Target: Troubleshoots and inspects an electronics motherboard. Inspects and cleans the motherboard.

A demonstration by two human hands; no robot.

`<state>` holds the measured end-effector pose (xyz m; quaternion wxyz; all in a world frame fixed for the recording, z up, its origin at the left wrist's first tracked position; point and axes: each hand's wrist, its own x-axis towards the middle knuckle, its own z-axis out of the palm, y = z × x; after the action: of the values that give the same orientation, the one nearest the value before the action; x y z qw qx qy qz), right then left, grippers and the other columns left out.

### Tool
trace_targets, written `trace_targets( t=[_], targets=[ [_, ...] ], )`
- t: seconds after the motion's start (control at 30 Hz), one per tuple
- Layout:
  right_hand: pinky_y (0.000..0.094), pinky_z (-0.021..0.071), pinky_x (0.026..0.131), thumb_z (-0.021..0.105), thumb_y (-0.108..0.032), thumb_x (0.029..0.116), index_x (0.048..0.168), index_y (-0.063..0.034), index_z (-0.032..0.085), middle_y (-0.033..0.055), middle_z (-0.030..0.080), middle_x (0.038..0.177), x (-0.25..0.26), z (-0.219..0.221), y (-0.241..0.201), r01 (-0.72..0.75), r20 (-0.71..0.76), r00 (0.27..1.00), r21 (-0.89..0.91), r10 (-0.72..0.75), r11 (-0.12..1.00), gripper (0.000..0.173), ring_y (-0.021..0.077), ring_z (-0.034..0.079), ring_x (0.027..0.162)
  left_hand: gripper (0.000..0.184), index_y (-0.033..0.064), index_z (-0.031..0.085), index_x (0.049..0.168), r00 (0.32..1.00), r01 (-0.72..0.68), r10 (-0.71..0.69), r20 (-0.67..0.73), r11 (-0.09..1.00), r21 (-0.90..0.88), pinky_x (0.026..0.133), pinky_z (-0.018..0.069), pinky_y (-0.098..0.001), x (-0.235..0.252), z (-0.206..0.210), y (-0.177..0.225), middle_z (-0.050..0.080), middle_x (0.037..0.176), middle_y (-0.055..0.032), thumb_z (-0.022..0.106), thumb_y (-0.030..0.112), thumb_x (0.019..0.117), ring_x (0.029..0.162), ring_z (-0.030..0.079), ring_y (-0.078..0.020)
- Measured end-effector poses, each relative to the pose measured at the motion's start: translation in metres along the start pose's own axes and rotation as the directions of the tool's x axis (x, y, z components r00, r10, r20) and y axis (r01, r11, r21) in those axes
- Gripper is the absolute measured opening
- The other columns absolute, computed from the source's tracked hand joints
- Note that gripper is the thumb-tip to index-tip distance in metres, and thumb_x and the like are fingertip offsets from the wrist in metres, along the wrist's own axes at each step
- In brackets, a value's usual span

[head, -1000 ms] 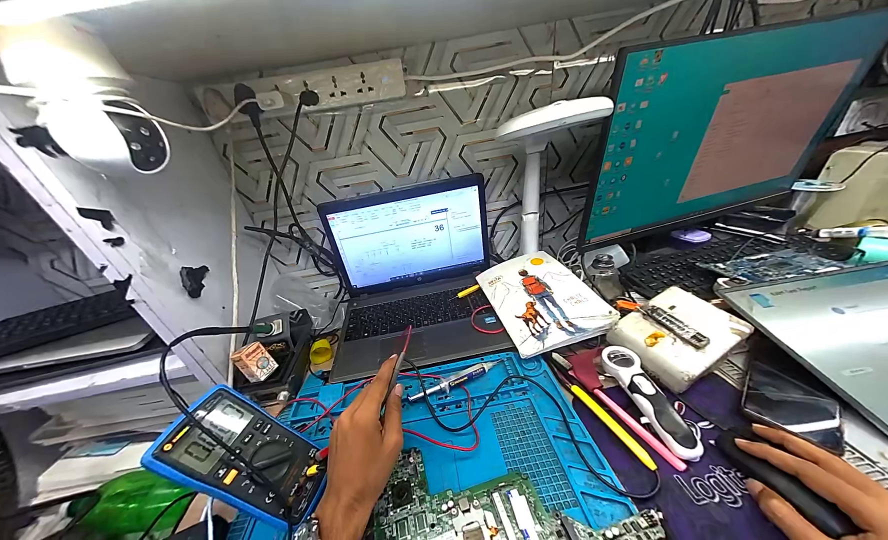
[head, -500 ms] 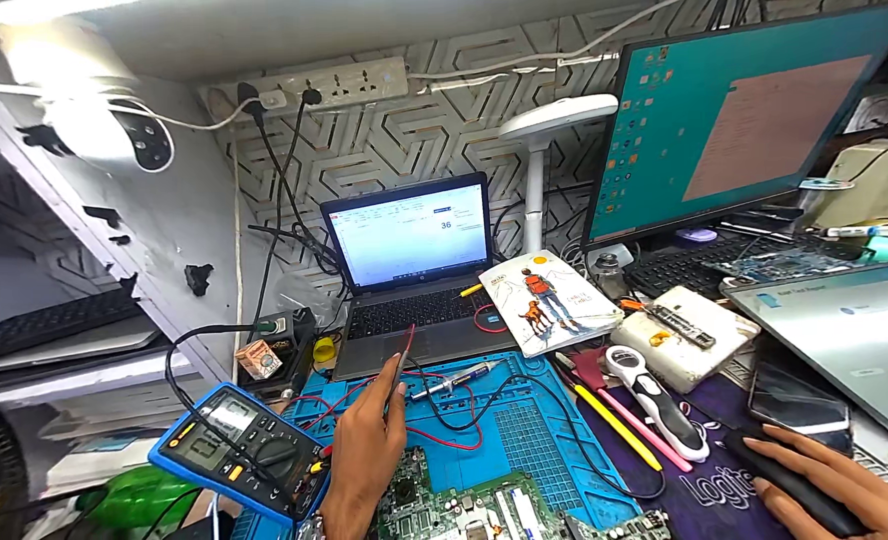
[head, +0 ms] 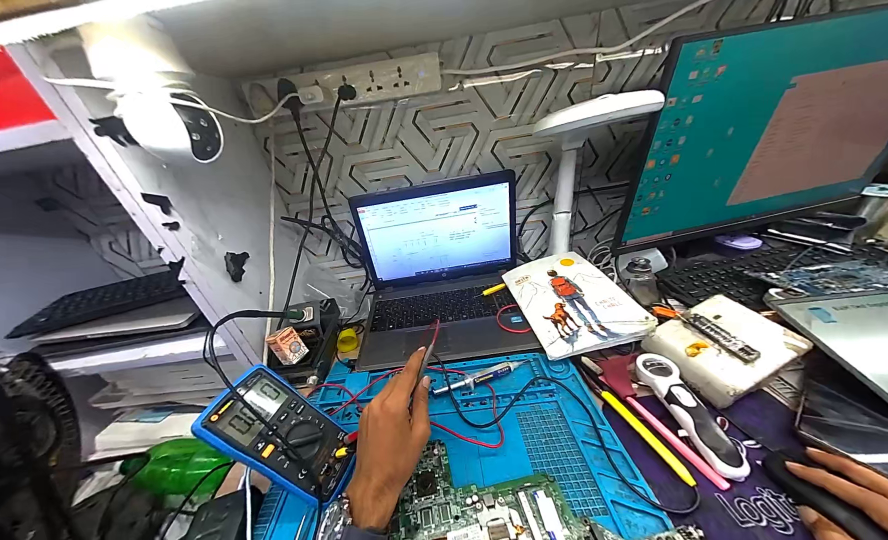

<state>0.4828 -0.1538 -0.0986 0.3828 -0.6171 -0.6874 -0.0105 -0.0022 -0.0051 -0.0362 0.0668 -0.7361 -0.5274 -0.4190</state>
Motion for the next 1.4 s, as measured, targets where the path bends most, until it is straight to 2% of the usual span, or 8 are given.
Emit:
trace_targets(
  t=[0.2,0.4,0.57,0.7,0.87,1.03,1.4],
  targets=[
    [0.048,0.0439,0.112,0.065,-0.028,0.0951,0.125,-0.0063,0.072,0.0263,0.06,0.139,0.0022,0.0003,-0.0065,-0.054,-0.027,0.998,-0.033,0.053,0.998,0.037,0.0363,0.056,0.133,0.042,0.0154,0.063,0.142,1.0,0.004,-0.004,-0.002,1.0,-0.004,0.072,0.0609,-0.0364,0.0003,0.0006,-0.0002,0.076,0.104,-0.002,0.048,0.031,0.1061,0.077,0.07,-0.0131],
    [0.0486,0.0435,0.113,0.065,-0.028,0.0953,0.126,-0.0055,0.071,0.0267,0.06,0.139,0.002,-0.0002,-0.0051,-0.034,-0.027,0.999,-0.026,0.034,0.999,0.038,0.0372,0.056,0.133,0.042,0.0157,0.062,0.143,1.0,0.006,-0.006,0.002,1.0,-0.009,0.071,0.0607,-0.0377,0.0008,0.0006,0.0006,0.076,0.103,-0.0023,0.048,0.031,0.106,0.076,0.07,-0.0139],
    [0.0516,0.0433,0.113,0.066,-0.029,0.0955,0.126,-0.0058,0.071,0.0271,0.06,0.138,0.0015,-0.0021,-0.0024,0.019,0.01,1.0,-0.008,-0.019,1.0,0.039,0.0391,0.056,0.133,0.043,0.015,0.062,0.143,1.0,0.002,-0.002,0.013,1.0,-0.006,0.074,0.0612,-0.0377,0.0007,-0.0004,0.0015,0.076,0.106,-0.0024,0.048,0.032,0.1062,0.08,0.071,-0.014],
    [0.0499,0.0439,0.112,0.066,-0.027,0.096,0.126,-0.0044,0.071,0.0276,0.06,0.138,0.0008,-0.0004,-0.006,0.007,-0.044,0.999,-0.01,-0.007,1.0,0.038,0.0386,0.056,0.133,0.043,0.0149,0.063,0.142,1.0,0.002,-0.002,0.013,1.0,-0.004,0.074,0.0613,-0.0378,0.0012,-0.0005,0.002,0.076,0.107,-0.0021,0.048,0.033,0.106,0.081,0.072,-0.014],
    [0.0516,0.0435,0.112,0.066,-0.03,0.0955,0.126,-0.0076,0.071,0.0257,0.06,0.139,0.0009,-0.0002,-0.0026,0.0,-0.02,1.0,-0.035,0.0,0.999,0.038,0.038,0.057,0.133,0.043,0.0152,0.063,0.142,1.0,-0.002,0.002,0.016,1.0,-0.006,0.075,0.0613,-0.037,0.0007,-0.0004,0.0014,0.076,0.108,-0.0016,0.048,0.032,0.1061,0.083,0.072,-0.013],
    [0.0503,0.0447,0.111,0.066,-0.027,0.0952,0.126,-0.0044,0.071,0.0283,0.06,0.138,-0.0007,0.0001,-0.0038,0.012,-0.062,0.998,-0.013,-0.013,1.0,0.038,0.039,0.057,0.132,0.042,0.0155,0.063,0.142,1.0,0.0,0.0,0.015,1.0,-0.002,0.076,0.0614,-0.0381,0.0009,-0.0002,0.0016,0.076,0.109,-0.0017,0.048,0.032,0.1057,0.085,0.073,-0.0141],
    [0.0504,0.0446,0.112,0.066,-0.03,0.095,0.126,-0.01,0.072,0.0236,0.061,0.14,-0.0004,0.0008,0.0005,0.002,-0.023,1.0,-0.025,-0.003,1.0,0.037,0.0359,0.056,0.134,0.042,0.0155,0.063,0.142,1.0,-0.004,0.004,0.021,1.0,-0.006,0.074,0.061,-0.0369,0.0004,0.0,0.0016,0.076,0.108,-0.0018,0.048,0.032,0.1056,0.081,0.071,-0.0126]
  ],
)
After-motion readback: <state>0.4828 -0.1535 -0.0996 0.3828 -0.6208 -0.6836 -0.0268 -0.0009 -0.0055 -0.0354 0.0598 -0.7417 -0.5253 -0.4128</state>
